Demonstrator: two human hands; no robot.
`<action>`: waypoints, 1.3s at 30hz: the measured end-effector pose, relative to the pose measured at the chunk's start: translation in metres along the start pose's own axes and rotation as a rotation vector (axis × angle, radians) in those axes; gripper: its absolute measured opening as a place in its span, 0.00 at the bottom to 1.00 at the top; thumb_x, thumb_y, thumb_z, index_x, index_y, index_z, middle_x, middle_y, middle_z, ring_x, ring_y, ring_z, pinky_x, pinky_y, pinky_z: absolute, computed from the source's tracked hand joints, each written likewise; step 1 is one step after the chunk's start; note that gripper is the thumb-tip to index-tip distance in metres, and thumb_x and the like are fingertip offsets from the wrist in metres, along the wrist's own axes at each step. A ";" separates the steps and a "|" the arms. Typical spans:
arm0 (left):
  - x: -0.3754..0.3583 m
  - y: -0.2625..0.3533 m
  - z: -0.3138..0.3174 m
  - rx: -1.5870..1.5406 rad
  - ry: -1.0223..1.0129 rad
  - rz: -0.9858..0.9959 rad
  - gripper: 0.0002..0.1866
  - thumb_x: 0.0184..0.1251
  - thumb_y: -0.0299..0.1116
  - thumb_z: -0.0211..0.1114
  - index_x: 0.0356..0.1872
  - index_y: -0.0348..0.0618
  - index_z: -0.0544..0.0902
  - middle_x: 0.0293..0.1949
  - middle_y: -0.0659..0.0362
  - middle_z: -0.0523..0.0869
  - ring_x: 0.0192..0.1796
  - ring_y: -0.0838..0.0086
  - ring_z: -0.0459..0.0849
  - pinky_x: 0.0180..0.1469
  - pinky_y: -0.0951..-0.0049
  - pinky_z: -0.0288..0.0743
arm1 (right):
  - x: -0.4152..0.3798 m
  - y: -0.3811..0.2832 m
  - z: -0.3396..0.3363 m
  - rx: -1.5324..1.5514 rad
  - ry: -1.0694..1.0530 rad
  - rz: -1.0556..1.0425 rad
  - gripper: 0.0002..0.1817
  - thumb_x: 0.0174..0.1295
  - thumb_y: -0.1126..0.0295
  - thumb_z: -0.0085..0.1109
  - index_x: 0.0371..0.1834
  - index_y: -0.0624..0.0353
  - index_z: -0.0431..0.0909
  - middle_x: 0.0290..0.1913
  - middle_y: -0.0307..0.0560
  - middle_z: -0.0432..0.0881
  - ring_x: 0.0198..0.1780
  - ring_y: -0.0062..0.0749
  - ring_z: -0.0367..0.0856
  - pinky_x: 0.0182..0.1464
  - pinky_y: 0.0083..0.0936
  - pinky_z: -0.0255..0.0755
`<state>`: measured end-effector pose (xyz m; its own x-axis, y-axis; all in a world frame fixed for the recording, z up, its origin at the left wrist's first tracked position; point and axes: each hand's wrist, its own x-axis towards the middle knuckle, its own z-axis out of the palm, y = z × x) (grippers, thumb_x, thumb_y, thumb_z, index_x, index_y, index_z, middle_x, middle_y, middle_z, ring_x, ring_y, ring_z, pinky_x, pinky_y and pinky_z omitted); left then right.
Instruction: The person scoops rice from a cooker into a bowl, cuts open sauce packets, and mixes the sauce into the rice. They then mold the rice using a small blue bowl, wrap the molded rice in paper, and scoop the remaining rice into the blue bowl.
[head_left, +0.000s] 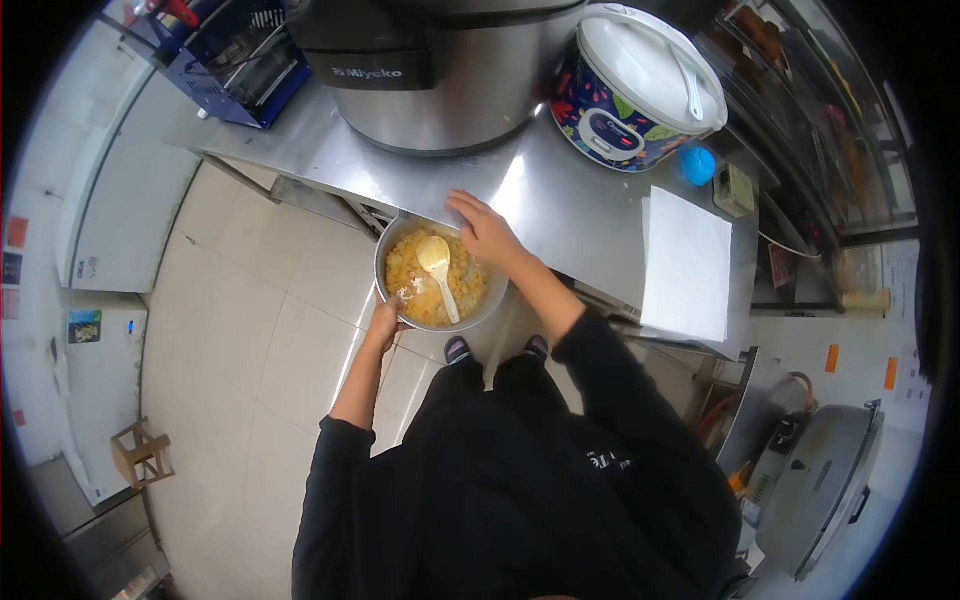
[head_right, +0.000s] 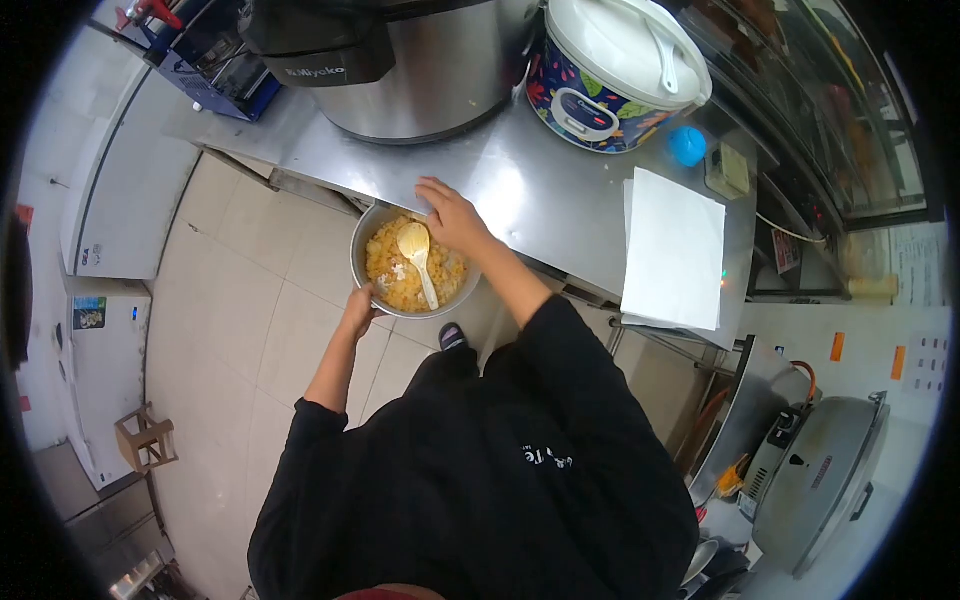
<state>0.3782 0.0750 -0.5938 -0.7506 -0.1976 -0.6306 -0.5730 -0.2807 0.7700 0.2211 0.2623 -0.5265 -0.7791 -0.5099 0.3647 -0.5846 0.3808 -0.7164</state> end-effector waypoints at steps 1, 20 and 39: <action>-0.005 0.001 0.003 -0.001 0.023 0.012 0.25 0.57 0.31 0.46 0.58 0.32 0.61 0.50 0.46 0.75 0.46 0.58 0.80 0.41 0.55 0.81 | -0.002 0.008 0.006 -0.109 -0.091 -0.111 0.21 0.50 0.78 0.48 0.51 0.57 0.75 0.59 0.52 0.71 0.60 0.43 0.69 0.59 0.32 0.67; -0.188 0.026 -0.050 -0.243 0.237 -0.054 0.20 0.52 0.28 0.50 0.48 0.28 0.71 0.48 0.48 0.76 0.53 0.60 0.75 0.57 0.59 0.68 | -0.087 -0.041 -0.089 0.202 -0.014 0.161 0.11 0.51 0.74 0.55 0.39 0.57 0.78 0.44 0.49 0.73 0.46 0.42 0.73 0.50 0.33 0.69; -0.071 0.114 0.218 -0.138 -0.174 0.000 0.25 0.59 0.34 0.47 0.55 0.26 0.63 0.54 0.42 0.71 0.54 0.52 0.75 0.49 0.54 0.76 | -0.080 0.209 -0.372 -1.107 0.271 0.351 0.22 0.53 0.69 0.57 0.55 0.50 0.72 0.56 0.48 0.71 0.58 0.46 0.67 0.54 0.42 0.66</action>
<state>0.2945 0.2614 -0.4397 -0.8027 -0.0356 -0.5953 -0.5319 -0.4088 0.7416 0.0772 0.6695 -0.4840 -0.8802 -0.1165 0.4600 -0.1045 0.9932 0.0516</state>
